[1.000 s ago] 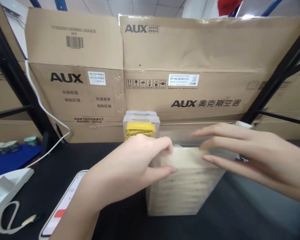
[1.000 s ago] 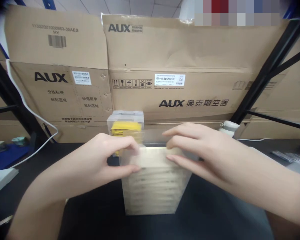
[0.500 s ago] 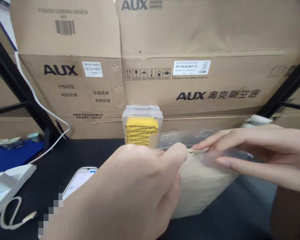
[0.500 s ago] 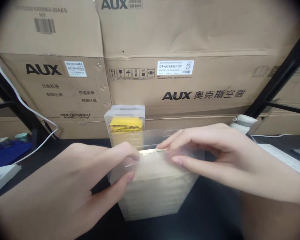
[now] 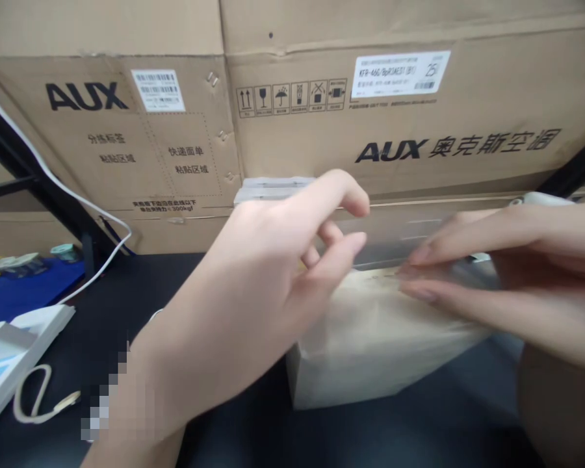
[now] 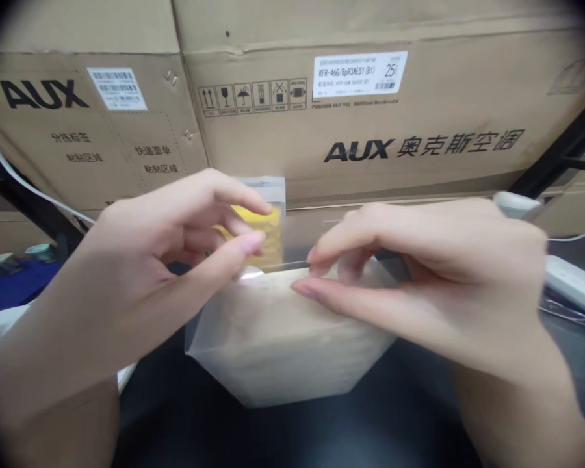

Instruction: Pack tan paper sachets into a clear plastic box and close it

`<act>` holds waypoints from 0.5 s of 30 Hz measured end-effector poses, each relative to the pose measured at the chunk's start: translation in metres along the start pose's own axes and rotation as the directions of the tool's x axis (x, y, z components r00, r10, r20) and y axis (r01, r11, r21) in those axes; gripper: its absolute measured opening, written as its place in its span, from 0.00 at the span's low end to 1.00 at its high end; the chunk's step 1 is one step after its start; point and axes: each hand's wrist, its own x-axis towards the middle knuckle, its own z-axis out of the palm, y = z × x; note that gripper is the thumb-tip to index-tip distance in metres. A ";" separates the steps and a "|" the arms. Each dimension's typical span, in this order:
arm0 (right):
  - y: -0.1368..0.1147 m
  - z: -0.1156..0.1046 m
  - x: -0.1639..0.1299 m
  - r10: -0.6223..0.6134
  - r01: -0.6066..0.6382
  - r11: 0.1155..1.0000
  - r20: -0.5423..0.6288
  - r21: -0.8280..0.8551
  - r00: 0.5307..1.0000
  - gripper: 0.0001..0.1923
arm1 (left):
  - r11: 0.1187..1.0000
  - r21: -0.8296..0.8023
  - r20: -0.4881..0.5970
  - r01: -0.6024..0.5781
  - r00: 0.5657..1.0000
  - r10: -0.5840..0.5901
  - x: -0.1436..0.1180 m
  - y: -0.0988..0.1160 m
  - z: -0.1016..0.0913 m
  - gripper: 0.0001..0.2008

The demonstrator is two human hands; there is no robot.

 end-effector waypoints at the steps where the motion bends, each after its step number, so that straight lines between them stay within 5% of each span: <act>1: 0.002 0.000 0.001 -0.020 0.020 1.000 0.008 0.023 1.000 0.09 | 1.000 0.028 -0.042 -0.005 0.999 0.007 0.001 -0.003 0.000 0.09; 6: 0.011 0.000 0.000 -0.098 0.096 0.995 0.057 0.035 0.994 0.10 | 0.975 0.221 -0.102 -0.039 0.993 0.063 0.005 -0.014 0.000 0.17; 11: 0.000 0.002 -0.007 -0.137 0.148 0.986 0.138 -0.079 0.981 0.07 | 0.996 0.088 0.039 0.007 0.999 -0.010 0.006 -0.019 0.003 0.04; 15: -0.015 0.010 -0.010 -0.189 0.203 0.972 0.123 -0.116 0.974 0.09 | 1.000 -0.009 0.002 0.008 1.000 -0.008 0.007 -0.015 0.009 0.08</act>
